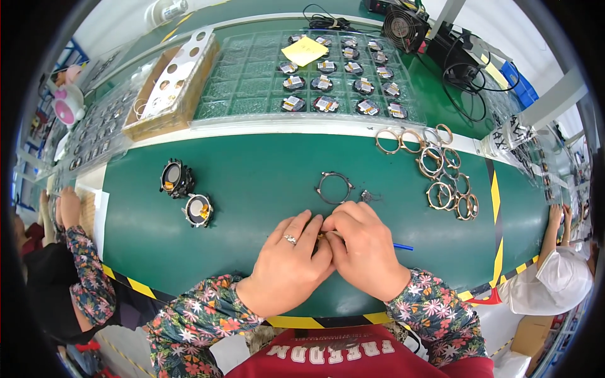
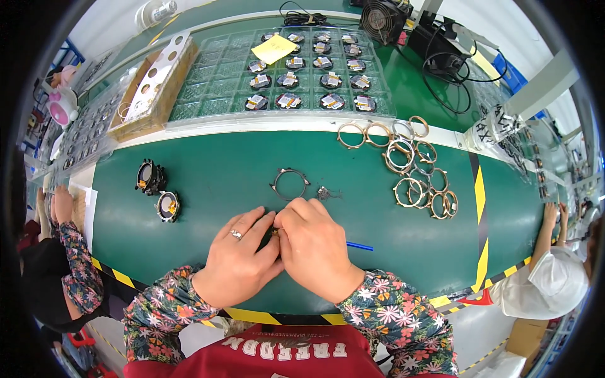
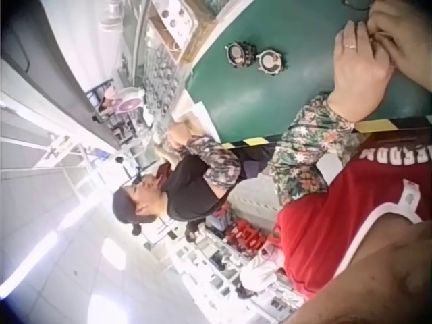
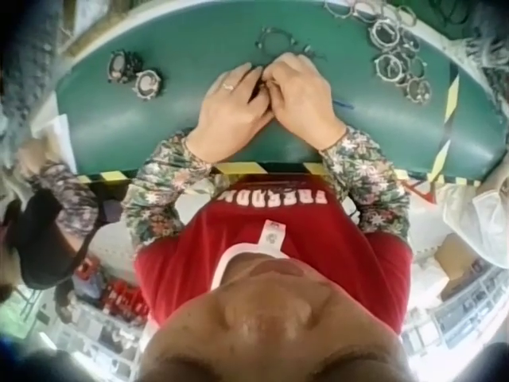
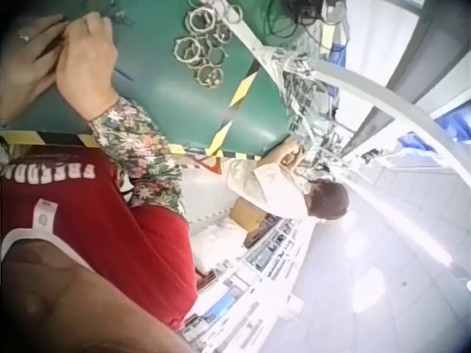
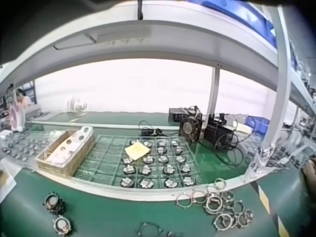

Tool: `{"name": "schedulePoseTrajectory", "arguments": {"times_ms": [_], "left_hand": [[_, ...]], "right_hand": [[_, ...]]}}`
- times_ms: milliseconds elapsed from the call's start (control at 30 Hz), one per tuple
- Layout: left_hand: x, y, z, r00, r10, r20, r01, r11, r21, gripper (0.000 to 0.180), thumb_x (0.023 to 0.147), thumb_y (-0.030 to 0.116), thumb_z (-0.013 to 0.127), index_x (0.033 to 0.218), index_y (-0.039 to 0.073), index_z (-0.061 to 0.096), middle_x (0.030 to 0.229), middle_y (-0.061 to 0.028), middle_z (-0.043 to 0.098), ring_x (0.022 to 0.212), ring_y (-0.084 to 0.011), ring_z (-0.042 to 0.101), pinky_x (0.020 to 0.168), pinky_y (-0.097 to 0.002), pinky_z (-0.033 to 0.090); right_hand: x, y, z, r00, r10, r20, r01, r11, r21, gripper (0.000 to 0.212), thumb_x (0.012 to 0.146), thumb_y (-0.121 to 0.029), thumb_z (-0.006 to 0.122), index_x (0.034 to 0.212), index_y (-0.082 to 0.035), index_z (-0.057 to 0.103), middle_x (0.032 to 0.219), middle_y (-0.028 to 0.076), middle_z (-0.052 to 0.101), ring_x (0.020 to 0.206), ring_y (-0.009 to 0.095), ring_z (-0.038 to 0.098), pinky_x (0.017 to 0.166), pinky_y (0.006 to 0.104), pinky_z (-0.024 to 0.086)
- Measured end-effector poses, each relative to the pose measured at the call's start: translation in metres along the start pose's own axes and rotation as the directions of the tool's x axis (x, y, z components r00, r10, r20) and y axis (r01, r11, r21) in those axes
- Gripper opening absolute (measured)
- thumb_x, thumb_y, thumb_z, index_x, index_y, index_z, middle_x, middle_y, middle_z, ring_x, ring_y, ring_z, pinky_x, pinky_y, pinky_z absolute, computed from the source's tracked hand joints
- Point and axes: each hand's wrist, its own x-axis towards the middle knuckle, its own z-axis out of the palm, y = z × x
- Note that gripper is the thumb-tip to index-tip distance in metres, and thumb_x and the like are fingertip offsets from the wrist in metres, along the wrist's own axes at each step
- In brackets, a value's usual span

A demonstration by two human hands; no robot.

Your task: The person assembles small circular electronic components by hand, fitting circuit boards and metal rings into plastic housings on a workbench.

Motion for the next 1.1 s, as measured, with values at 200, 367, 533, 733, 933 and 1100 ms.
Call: {"name": "schedulePoseTrajectory", "arguments": {"times_ms": [200,367,533,733,933,1100], "left_hand": [[-0.003,-0.006,0.004,0.999,0.048,0.008,-0.048,0.998,0.042,0.032,0.071,0.014,0.080,0.097,0.000,0.070,0.113,-0.0207,0.066,0.107,-0.0364,0.065,0.088,-0.0463,0.055],[-0.006,-0.015,0.005,0.997,0.075,0.011,-0.074,0.997,-0.026,0.033,0.070,0.012,0.081,0.099,0.000,0.071,0.116,-0.0209,0.065,0.107,-0.0365,0.065,0.087,-0.0462,0.056],[-0.005,-0.018,0.004,0.997,0.072,0.002,-0.071,0.997,-0.042,0.032,0.070,0.012,0.081,0.100,0.001,0.072,0.118,-0.0216,0.065,0.109,-0.0372,0.065,0.087,-0.0459,0.056],[-0.002,-0.014,0.001,1.000,0.000,0.028,0.004,0.990,-0.141,0.034,0.071,0.015,0.082,0.100,0.001,0.072,0.119,-0.0219,0.065,0.111,-0.0382,0.064,0.088,-0.0464,0.056],[-0.004,-0.015,0.008,1.000,0.024,-0.015,-0.025,0.993,-0.116,0.034,0.071,0.016,0.083,0.099,0.000,0.072,0.119,-0.0226,0.065,0.111,-0.0384,0.064,0.089,-0.0463,0.056],[-0.004,-0.014,0.009,1.000,0.027,0.000,-0.027,0.992,-0.126,0.033,0.072,0.012,0.082,0.099,-0.002,0.071,0.119,-0.0245,0.064,0.110,-0.0390,0.065,0.090,-0.0463,0.056]], "right_hand": [[-0.002,0.005,-0.005,1.000,-0.002,0.010,0.001,0.999,0.053,0.016,0.076,0.006,0.064,0.089,-0.003,0.062,0.090,0.012,0.060,0.083,0.034,0.058,0.070,0.0419,0.050],[-0.002,0.005,-0.007,1.000,0.006,0.008,-0.006,0.998,0.060,0.016,0.076,0.006,0.064,0.089,-0.002,0.062,0.090,0.012,0.060,0.083,0.034,0.059,0.071,0.0424,0.050],[-0.001,0.005,-0.010,1.000,-0.010,-0.006,0.010,1.000,0.004,0.017,0.075,0.007,0.065,0.089,-0.002,0.062,0.091,0.012,0.060,0.082,0.033,0.059,0.070,0.0422,0.050],[0.001,0.003,-0.008,1.000,-0.010,-0.029,0.009,1.000,-0.014,0.019,0.074,0.008,0.064,0.090,-0.002,0.064,0.094,0.013,0.062,0.083,0.034,0.060,0.071,0.0420,0.051],[0.002,0.002,-0.007,1.000,-0.003,-0.001,0.003,1.000,-0.030,0.018,0.074,0.009,0.063,0.089,-0.001,0.064,0.095,0.013,0.062,0.083,0.034,0.061,0.070,0.0420,0.051],[0.002,0.003,-0.006,1.000,-0.001,-0.005,0.000,1.000,-0.025,0.018,0.074,0.009,0.063,0.089,-0.001,0.064,0.097,0.013,0.063,0.084,0.034,0.061,0.071,0.0416,0.051]]}}
